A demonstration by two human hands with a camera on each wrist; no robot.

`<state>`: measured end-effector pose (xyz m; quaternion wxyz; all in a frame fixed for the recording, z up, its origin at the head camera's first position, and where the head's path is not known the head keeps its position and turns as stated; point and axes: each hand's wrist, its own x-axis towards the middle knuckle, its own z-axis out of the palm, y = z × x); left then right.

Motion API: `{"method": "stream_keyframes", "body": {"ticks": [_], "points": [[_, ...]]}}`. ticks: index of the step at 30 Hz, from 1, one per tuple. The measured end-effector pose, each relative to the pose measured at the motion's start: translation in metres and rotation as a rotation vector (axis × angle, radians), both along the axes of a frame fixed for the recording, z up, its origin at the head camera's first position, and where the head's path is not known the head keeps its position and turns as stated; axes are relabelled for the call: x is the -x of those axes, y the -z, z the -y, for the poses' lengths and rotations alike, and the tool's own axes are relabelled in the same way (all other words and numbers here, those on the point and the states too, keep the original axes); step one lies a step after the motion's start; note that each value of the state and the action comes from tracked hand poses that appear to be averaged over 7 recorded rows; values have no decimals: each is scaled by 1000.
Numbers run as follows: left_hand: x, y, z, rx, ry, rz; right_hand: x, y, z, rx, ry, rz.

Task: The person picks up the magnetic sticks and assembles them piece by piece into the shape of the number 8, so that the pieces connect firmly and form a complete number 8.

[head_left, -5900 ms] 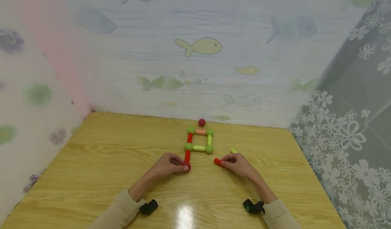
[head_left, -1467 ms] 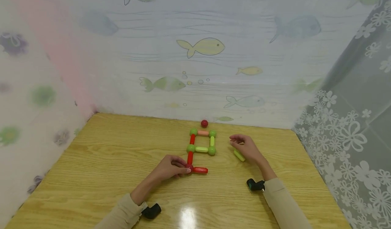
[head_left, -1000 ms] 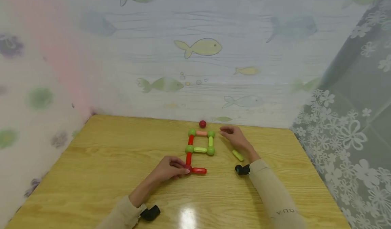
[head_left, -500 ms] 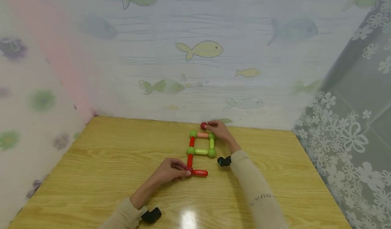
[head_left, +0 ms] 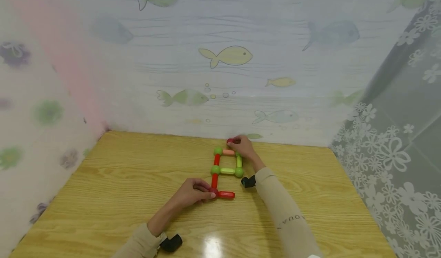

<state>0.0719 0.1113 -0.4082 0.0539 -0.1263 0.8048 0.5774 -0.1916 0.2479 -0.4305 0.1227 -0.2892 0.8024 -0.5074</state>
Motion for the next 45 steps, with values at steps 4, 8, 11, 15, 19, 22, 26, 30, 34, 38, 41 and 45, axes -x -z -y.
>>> {"method": "stream_keyframes", "body": {"ticks": [4,8,11,15,19,22,26,30,34,38,41,45], "points": [[-2,-1,-2,5,-6,0,-1,1,-4,12,31,21],[-3,-1,-3,4,-11,2,-2,0,-14,54,52,39],[-3,0,-3,6,-13,3,-6,-4,-23,133,53,56],[-1,1,-4,-1,-16,11,-14,-11,-38,294,46,109],[2,2,-5,-7,-10,13,-30,-15,-51,406,43,140],[3,3,-4,-6,-11,10,-45,-16,-60,435,39,170],[3,4,-2,-1,-16,7,-66,-16,-73,440,26,237],[2,3,-1,9,-14,2,-83,-12,-87,422,-12,306],[1,1,0,16,-11,1,-95,-2,-102,329,-67,351],[2,1,-1,14,-13,3,-104,4,-117,196,-153,374],[2,1,-1,11,-12,1,-110,7,-126,114,-235,386],[2,1,-1,9,-8,2,-115,11,-135,43,-307,360]]}}
